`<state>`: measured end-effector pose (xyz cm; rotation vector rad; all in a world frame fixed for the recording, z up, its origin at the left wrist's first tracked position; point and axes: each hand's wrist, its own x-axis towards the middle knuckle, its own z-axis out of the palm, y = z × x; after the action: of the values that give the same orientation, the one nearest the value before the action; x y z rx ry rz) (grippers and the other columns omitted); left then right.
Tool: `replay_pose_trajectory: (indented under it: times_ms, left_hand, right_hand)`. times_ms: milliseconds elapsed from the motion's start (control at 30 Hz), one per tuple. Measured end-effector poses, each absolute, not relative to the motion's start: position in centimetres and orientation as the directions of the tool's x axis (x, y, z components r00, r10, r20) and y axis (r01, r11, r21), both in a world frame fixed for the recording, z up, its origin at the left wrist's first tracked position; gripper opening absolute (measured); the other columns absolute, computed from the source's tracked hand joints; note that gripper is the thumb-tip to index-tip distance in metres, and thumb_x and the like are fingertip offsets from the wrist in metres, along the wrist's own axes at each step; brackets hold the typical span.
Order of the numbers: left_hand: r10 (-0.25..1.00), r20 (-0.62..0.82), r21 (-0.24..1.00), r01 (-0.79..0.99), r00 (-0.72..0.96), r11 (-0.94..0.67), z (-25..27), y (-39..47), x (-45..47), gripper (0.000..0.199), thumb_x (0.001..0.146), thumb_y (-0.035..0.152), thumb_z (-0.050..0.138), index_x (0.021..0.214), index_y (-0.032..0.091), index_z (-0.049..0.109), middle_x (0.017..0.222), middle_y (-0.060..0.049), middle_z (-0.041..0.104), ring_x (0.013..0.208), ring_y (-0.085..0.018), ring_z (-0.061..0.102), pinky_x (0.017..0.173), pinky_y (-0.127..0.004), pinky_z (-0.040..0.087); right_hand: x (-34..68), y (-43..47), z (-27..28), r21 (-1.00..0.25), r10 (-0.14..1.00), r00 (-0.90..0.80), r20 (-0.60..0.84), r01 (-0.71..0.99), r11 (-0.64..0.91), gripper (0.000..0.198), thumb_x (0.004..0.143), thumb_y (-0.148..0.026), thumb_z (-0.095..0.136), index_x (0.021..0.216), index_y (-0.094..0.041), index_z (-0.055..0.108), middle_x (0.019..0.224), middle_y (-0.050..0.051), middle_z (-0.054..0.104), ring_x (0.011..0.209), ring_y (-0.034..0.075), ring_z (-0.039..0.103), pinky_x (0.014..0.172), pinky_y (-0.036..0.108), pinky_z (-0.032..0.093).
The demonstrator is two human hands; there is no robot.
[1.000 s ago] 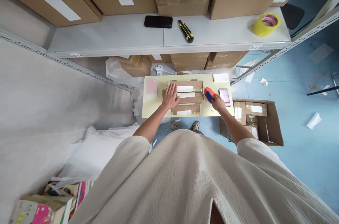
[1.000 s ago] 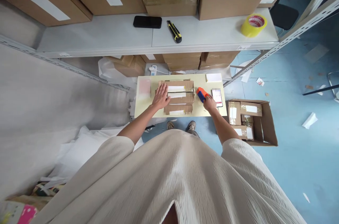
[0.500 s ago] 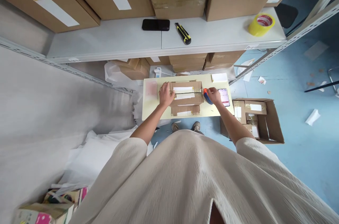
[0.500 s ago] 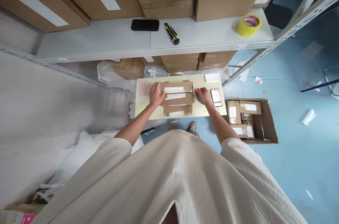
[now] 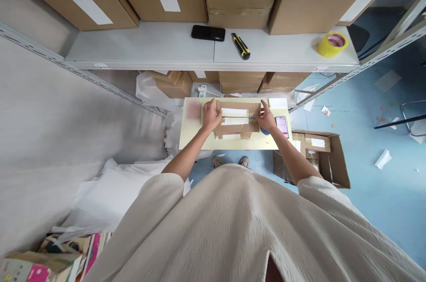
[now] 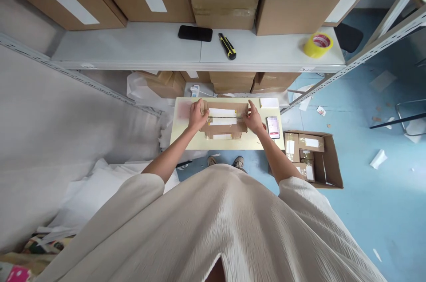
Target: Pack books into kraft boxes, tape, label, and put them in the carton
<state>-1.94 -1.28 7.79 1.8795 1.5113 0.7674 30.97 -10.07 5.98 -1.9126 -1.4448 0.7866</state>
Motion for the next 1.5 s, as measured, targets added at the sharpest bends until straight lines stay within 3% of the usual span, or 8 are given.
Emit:
replay_pose_trajectory:
  times_ms: [167,333,600,767,900,1067,1300,1500]
  left_hand:
    - [0.955,0.264,0.805,0.514,0.137,-0.296,10.6,-1.6,-3.0,0.07,0.106,0.043,0.07,0.171,0.028,0.046,0.164,-0.018,0.054,0.163,-0.036,0.045,0.139,-0.057,0.034]
    - [0.938,0.325,0.794,0.503,0.122,-0.34,11.0,-4.5,-4.6,0.069,0.108,0.045,0.071,0.169,0.026,0.046,0.163,-0.019,0.052,0.161,-0.036,0.047,0.138,-0.054,0.038]
    - [0.987,0.033,0.803,0.583,0.16,-0.121,4.9,-11.1,-6.5,0.065,0.1,0.026,0.067,0.163,0.024,0.053,0.151,-0.018,0.056,0.144,-0.032,0.064,0.125,-0.048,0.054]
    - [0.975,-0.145,0.749,0.663,0.168,-0.003,2.8,-12.5,-7.6,0.063,0.1,0.029,0.068,0.161,0.022,0.055,0.145,-0.019,0.061,0.131,-0.034,0.071,0.115,-0.05,0.061]
    - [0.98,-0.121,0.737,0.675,0.161,-0.02,2.6,-9.6,-7.2,0.062,0.098,0.028,0.068,0.158,0.02,0.058,0.147,-0.021,0.064,0.142,-0.037,0.066,0.126,-0.055,0.053]
    - [0.977,-0.173,0.76,0.647,0.12,0.055,3.2,-4.2,-4.7,0.067,0.092,0.025,0.072,0.157,0.017,0.059,0.162,-0.025,0.061,0.154,-0.042,0.058,0.132,-0.061,0.045]
    - [0.944,-0.294,0.738,0.663,0.149,0.125,4.1,-2.8,-3.6,0.079,0.088,0.037,0.083,0.162,0.022,0.058,0.159,-0.021,0.07,0.154,-0.041,0.06,0.129,-0.056,0.047]
    - [0.959,-0.238,0.762,0.642,0.152,0.087,5.7,-3.6,-4.4,0.079,0.09,0.035,0.081,0.164,0.023,0.053,0.168,-0.021,0.061,0.154,-0.041,0.06,0.128,-0.055,0.049]
  right_hand:
    - [30.3,-10.4,9.0,-0.734,0.977,0.187,0.097,0.677,-0.057,0.089,0.102,-0.039,0.061,0.184,-0.032,0.028,0.157,0.018,0.062,0.114,0.033,0.072,0.101,0.055,0.066]
    - [28.8,-12.9,9.7,-0.723,0.971,0.159,0.177,0.691,0.019,0.076,0.106,-0.045,0.06,0.176,-0.03,0.035,0.167,0.019,0.055,0.126,0.035,0.071,0.106,0.056,0.065]
    - [27.1,-18.7,4.1,-0.771,0.987,0.151,-0.054,0.622,-0.137,0.071,0.1,-0.067,0.065,0.153,-0.023,0.048,0.15,0.025,0.06,0.121,0.039,0.071,0.1,0.063,0.066]
    - [27.6,-20.5,1.6,-0.793,0.978,0.112,-0.178,0.572,-0.21,0.062,0.098,-0.076,0.063,0.135,-0.026,0.056,0.139,0.019,0.067,0.112,0.035,0.076,0.097,0.059,0.067]
    - [28.7,-18.0,1.3,-0.796,0.958,0.209,-0.196,0.537,-0.28,0.055,0.097,-0.076,0.061,0.12,-0.026,0.064,0.128,0.018,0.074,0.113,0.036,0.075,0.101,0.059,0.065]
    - [29.2,-12.6,2.4,-0.827,0.902,0.358,-0.243,0.41,-0.385,0.049,0.091,-0.064,0.068,0.121,-0.024,0.068,0.128,0.016,0.079,0.119,0.033,0.076,0.105,0.052,0.063]
    - [28.3,-11.0,3.7,-0.858,0.904,0.307,-0.296,0.331,-0.393,0.051,0.085,-0.062,0.076,0.121,-0.026,0.069,0.118,0.012,0.081,0.112,0.031,0.077,0.099,0.05,0.063]
    - [27.7,-11.7,5.0,-0.9,0.93,0.307,-0.201,0.317,-0.299,0.057,0.088,-0.065,0.073,0.132,-0.03,0.063,0.144,0.013,0.071,0.13,0.031,0.072,0.107,0.05,0.061]
